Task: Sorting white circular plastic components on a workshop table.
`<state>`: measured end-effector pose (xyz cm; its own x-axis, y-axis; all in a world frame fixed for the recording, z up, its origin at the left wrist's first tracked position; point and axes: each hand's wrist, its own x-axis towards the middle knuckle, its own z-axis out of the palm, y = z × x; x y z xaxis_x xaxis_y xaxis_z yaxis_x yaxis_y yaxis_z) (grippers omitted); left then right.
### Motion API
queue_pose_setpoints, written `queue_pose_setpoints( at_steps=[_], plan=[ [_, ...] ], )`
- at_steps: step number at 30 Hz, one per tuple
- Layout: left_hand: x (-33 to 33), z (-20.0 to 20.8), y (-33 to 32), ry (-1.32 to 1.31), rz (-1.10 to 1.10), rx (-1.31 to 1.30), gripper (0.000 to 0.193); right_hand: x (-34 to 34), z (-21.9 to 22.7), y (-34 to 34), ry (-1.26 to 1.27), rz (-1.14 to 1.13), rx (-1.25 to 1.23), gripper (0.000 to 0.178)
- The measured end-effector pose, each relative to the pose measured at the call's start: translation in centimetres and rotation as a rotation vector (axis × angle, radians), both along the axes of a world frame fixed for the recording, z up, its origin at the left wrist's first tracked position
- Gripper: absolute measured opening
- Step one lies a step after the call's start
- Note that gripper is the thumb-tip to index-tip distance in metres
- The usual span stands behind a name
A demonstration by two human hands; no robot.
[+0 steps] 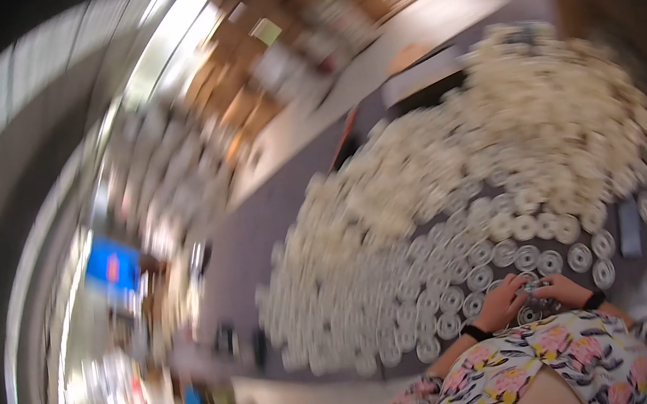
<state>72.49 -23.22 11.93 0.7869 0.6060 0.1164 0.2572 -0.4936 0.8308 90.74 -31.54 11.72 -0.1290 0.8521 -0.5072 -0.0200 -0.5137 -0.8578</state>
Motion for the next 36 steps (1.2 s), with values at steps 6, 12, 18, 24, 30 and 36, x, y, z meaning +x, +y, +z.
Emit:
queue_pose_setpoints(
  at_steps=[6, 12, 18, 24, 30, 36],
  plan=[
    [-1.2, -1.7, -2.1, -0.257, 0.209, 0.175, 0.023, -0.7, -2.5, 2.2, 0.187, 0.31, 0.036, 0.032],
    [-4.3, 0.2, -3.4, 0.014, 0.589, -0.044, 0.034, -4.6, 0.8, 5.0, 0.18, 0.403, 0.07, 0.027],
    [-5.4, 0.5, -4.3, 0.199, 0.648, -0.064, 0.039, -5.5, -0.4, 5.8, -0.176, 0.524, 0.326, 0.033],
    [-5.0, 1.0, -4.6, -0.169, 0.47, 0.274, 0.028, -3.9, -0.3, 6.0, 0.361, 0.432, -0.189, 0.037],
    [-4.2, -0.1, -3.3, -0.147, 0.422, 0.14, 0.03, -2.5, -2.2, 6.5, 0.226, 0.577, 0.041, 0.032],
    [-3.1, -4.9, -1.3, 0.211, 0.421, -0.001, 0.03, -2.8, -2.0, 6.5, -0.474, 0.584, 0.436, 0.044]
  ],
)
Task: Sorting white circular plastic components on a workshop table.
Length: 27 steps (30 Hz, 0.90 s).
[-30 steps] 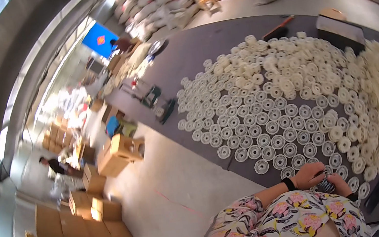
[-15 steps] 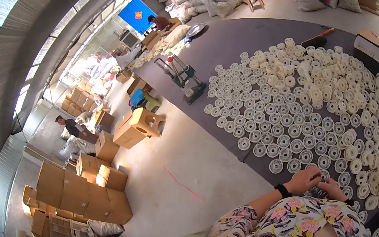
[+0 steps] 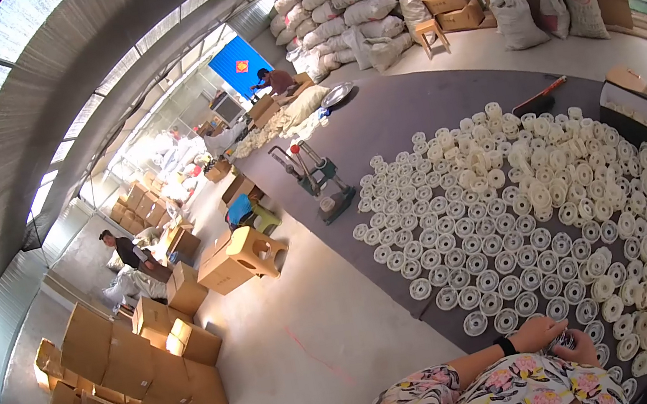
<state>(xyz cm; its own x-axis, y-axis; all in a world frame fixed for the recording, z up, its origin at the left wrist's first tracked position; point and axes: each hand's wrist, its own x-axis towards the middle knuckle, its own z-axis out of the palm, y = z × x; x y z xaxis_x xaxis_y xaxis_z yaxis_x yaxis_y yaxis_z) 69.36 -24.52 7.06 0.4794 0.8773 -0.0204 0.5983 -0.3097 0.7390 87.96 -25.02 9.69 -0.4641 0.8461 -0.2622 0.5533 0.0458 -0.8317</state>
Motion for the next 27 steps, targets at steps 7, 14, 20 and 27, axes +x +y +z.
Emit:
queue_pose_setpoints(
  at_steps=[7, 14, 20, 27],
  plan=[
    [-0.2, 2.7, 0.7, -0.249, -0.035, 0.0, 0.031, 0.3, -1.5, 0.0, 0.55, -0.417, -0.575, 0.033],
    [-0.6, -1.8, 1.2, -0.264, 0.029, 0.014, 0.027, -1.3, -0.6, 1.3, 0.401, -0.24, -0.428, 0.027],
    [0.1, -4.2, 1.2, 0.099, -0.08, 0.24, 0.037, 0.0, -4.3, 0.5, 0.276, -0.25, 0.007, 0.032],
    [0.8, -3.9, 2.3, -0.376, 0.059, -0.403, 0.032, -1.9, 1.6, -0.9, 0.205, -0.183, 0.063, 0.039]
  ],
)
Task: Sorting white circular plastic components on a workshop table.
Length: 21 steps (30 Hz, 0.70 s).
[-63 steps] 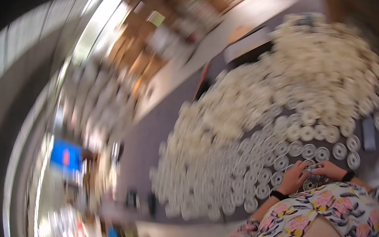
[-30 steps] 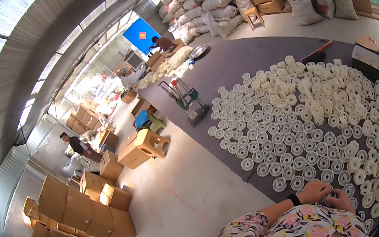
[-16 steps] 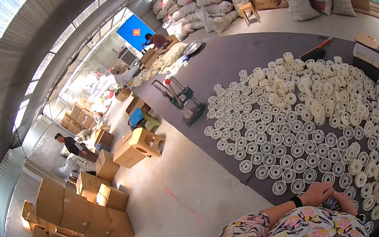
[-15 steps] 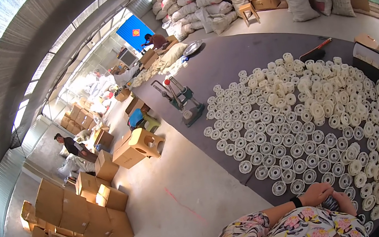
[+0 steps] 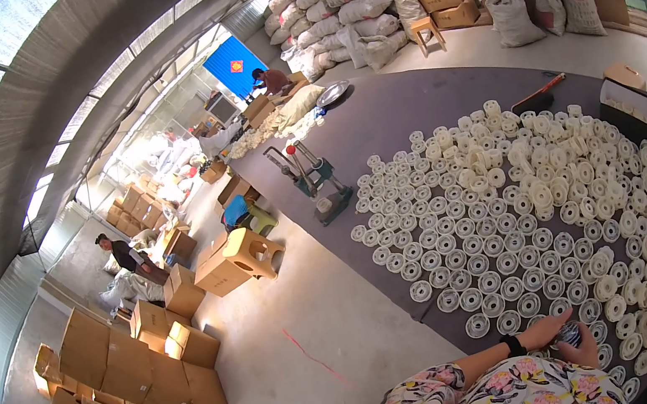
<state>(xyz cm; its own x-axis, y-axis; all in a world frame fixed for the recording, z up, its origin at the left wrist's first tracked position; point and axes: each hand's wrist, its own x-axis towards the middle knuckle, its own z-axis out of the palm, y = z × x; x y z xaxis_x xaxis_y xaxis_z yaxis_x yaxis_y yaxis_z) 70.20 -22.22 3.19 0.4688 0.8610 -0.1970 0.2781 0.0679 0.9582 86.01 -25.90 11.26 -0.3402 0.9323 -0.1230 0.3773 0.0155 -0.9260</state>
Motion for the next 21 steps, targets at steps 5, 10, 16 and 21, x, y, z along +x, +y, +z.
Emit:
queue_pose_setpoints(
  at_steps=[5, 10, 16, 21],
  plan=[
    [-0.1, 7.0, -1.3, 0.112, 0.002, 0.315, 0.03, 0.8, 0.5, -1.0, 0.73, -0.234, -0.65, 0.04],
    [-0.2, 7.1, -2.0, 0.147, -0.016, 0.49, 0.032, 0.3, 2.0, -1.3, 0.869, -0.27, -0.725, 0.042],
    [0.5, 6.0, -1.0, 0.186, 0.051, 0.503, 0.034, 1.3, -2.8, 0.0, 0.632, -0.142, -0.471, 0.047],
    [0.4, 6.3, -0.5, 0.467, -0.041, 0.522, 0.033, 2.4, -5.2, 0.6, 0.188, -0.161, -0.175, 0.051]
  ],
)
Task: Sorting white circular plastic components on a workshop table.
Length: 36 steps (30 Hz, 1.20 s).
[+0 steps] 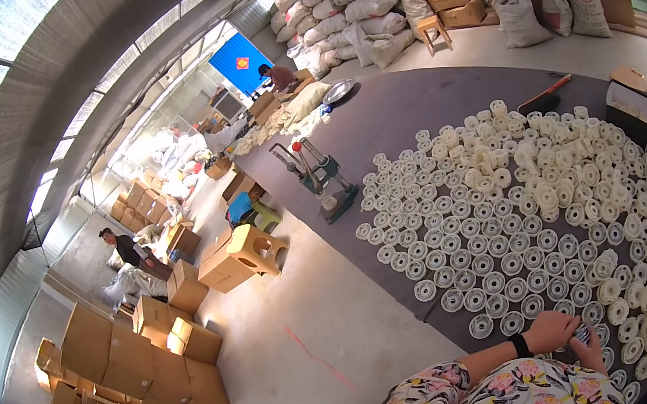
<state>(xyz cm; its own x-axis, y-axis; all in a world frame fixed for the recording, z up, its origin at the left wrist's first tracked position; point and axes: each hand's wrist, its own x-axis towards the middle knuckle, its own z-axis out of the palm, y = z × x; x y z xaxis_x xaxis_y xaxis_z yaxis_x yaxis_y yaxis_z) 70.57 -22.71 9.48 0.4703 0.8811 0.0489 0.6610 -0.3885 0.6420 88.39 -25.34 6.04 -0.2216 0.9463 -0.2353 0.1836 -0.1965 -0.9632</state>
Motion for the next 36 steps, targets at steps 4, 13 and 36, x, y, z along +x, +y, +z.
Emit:
queue_pose_setpoints(
  at_steps=[4, 13, 36],
  plan=[
    [-0.3, -0.6, 0.0, -0.047, 0.052, -0.026, 0.033, 0.0, -2.6, -0.1, -0.121, -0.084, 0.153, 0.057],
    [-0.8, 3.2, -0.3, -0.337, 0.016, 0.073, 0.027, 2.2, -5.4, 0.9, -0.111, 0.078, 0.392, 0.042],
    [-0.9, 0.9, 1.7, 0.166, -0.236, 0.261, 0.017, -2.8, 8.6, -1.1, -0.409, -0.321, 0.192, 0.05]
  ],
)
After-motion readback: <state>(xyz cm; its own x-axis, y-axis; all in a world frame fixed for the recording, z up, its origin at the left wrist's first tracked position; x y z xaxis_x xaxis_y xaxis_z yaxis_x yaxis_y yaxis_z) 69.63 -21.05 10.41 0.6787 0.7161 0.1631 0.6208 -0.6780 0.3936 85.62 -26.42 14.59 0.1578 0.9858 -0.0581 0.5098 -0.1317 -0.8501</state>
